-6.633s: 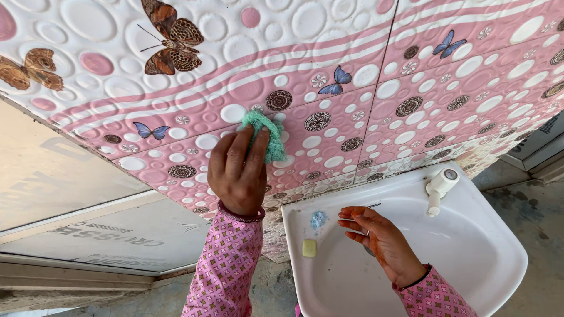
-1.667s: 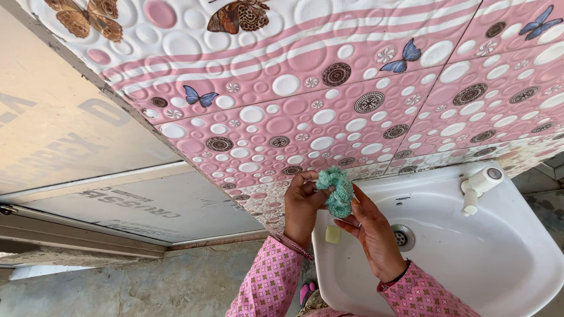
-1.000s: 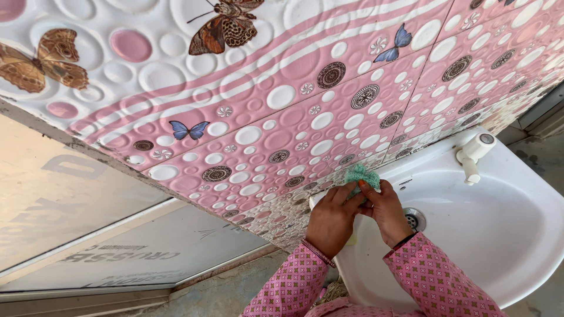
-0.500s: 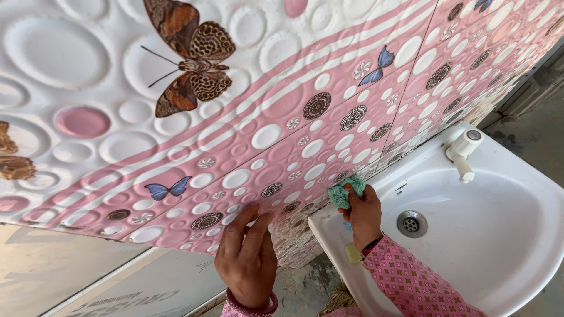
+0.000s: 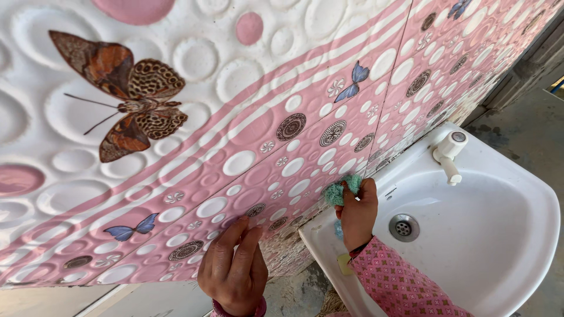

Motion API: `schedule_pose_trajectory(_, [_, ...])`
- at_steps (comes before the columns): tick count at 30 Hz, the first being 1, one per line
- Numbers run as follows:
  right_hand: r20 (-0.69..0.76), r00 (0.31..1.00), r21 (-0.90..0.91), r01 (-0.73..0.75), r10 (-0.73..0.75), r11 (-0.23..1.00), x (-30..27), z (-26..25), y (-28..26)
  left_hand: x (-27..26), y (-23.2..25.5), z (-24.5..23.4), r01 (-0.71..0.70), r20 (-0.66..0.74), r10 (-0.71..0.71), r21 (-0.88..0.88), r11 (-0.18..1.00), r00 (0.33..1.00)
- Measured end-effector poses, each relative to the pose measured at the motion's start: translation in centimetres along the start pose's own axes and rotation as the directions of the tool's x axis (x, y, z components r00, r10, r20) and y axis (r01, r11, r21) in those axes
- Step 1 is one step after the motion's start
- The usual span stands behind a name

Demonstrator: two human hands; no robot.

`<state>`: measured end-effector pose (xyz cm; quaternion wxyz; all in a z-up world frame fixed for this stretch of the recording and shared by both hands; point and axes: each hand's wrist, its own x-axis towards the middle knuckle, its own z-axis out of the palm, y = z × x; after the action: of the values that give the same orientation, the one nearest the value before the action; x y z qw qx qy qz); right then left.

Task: The person wipes a decorative tiled wall and a white porcelain sink using a green sponge.

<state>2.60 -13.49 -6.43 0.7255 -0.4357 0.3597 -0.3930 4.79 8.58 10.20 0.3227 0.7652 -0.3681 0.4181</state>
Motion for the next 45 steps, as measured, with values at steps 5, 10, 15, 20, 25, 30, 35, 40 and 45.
schedule_pose_trajectory(5, [-0.163,0.942,0.045,0.305,-0.294,0.951,6.1,0.0,-5.5,1.1,0.6,0.1,-0.1,-0.002,0.1,0.025,0.995,0.995])
schedule_pose_trajectory(10, [-0.12,0.851,-0.019,0.513,-0.511,0.858,2.5,2.0,-3.4,0.3,0.1,-1.4,-0.026,0.003,0.026,0.06,0.998,1.0])
schedule_pose_trajectory(15, [0.043,0.899,-0.404,0.415,-0.436,0.816,-3.2,2.3,-2.5,0.1,1.1,-1.3,-0.027,0.075,0.021,0.088,0.996,0.997])
schedule_pose_trajectory(20, [0.342,0.805,-0.409,0.591,-0.484,0.695,-5.1,0.9,-5.4,1.4,2.1,-0.7,-0.08,0.056,0.078,0.038,0.996,0.995])
schedule_pose_trajectory(25, [0.273,0.762,-0.289,0.647,-0.587,0.706,1.6,-1.9,-7.9,0.7,1.6,-1.5,-0.052,0.098,0.043,0.086,0.995,0.994])
schedule_pose_trajectory(30, [0.149,0.808,-0.166,0.588,-0.57,0.791,0.0,0.2,-5.7,-0.8,1.0,-2.9,0.062,0.104,-0.078,0.146,0.987,0.992])
schedule_pose_trajectory(35, [0.306,0.576,-0.37,0.806,-0.758,0.462,-1.4,0.1,-5.6,-0.3,1.4,-3.2,0.022,0.109,-0.043,0.187,0.982,0.993])
schedule_pose_trajectory(40, [-0.009,0.748,-0.066,0.662,-0.664,0.747,5.7,-0.1,-8.8,-1.1,1.6,-4.3,0.084,0.07,-0.1,0.201,0.976,0.993])
schedule_pose_trajectory(45, [0.192,0.658,-0.368,0.736,-0.728,0.569,-2.3,1.3,-2.7,-1.5,1.3,-3.6,0.087,0.157,-0.119,0.201,0.976,0.98])
